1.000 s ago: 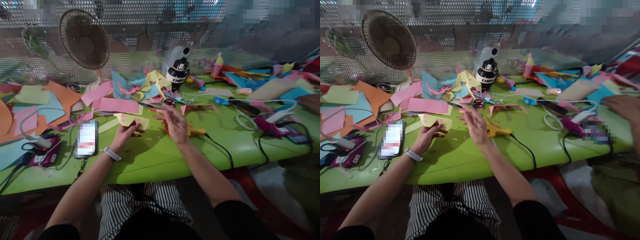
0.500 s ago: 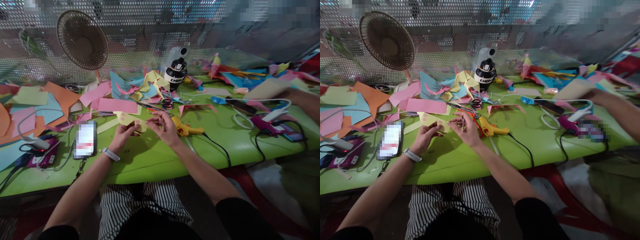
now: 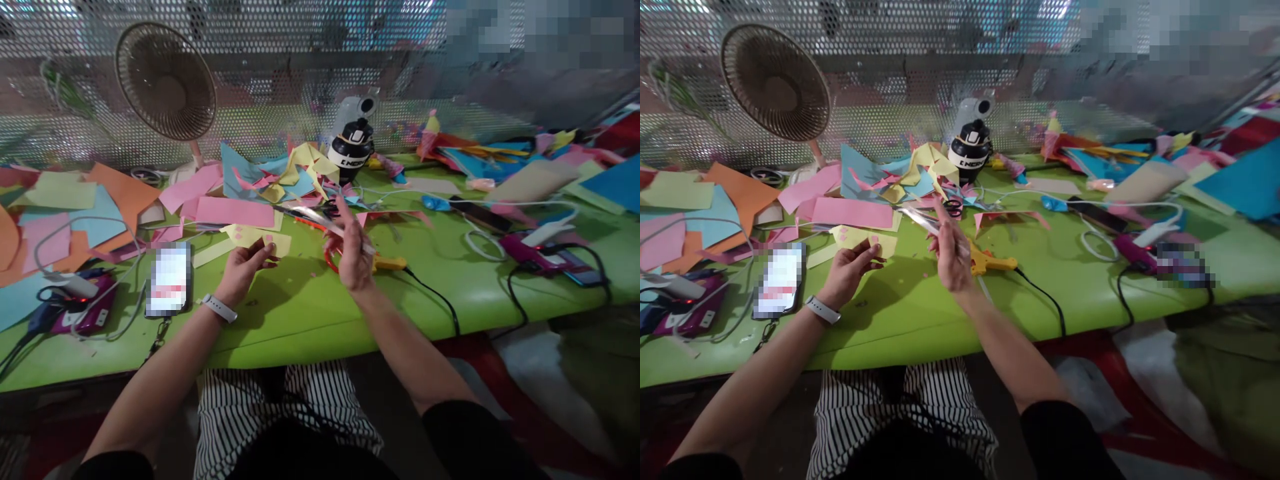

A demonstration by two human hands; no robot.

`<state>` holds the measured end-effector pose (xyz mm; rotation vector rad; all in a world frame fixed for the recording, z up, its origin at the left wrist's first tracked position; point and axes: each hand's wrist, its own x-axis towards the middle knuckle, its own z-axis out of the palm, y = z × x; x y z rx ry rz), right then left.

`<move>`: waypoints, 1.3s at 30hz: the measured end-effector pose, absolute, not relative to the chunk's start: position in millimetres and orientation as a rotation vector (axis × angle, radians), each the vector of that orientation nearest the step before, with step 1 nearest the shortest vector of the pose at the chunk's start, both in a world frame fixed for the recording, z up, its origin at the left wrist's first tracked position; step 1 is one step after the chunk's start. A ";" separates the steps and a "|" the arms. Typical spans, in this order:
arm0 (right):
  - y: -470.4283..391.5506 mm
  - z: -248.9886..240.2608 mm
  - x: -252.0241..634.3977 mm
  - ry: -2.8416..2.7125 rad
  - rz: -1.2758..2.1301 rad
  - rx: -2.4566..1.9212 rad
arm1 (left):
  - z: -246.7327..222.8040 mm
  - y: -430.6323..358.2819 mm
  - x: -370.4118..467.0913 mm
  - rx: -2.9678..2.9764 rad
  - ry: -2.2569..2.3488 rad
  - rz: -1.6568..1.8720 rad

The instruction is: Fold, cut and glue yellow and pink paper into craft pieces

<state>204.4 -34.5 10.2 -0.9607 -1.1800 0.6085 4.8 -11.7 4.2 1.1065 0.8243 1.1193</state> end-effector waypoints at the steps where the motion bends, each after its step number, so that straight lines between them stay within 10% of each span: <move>1: -35.2 10.6 206.0 -1.147 0.623 -0.944 | 4.1 -11.5 4.6 1.120 0.832 1.117; 39: -35.9 -2.5 183.0 -0.913 1.046 -0.907 | -5.0 -12.3 9.0 1.159 0.883 1.240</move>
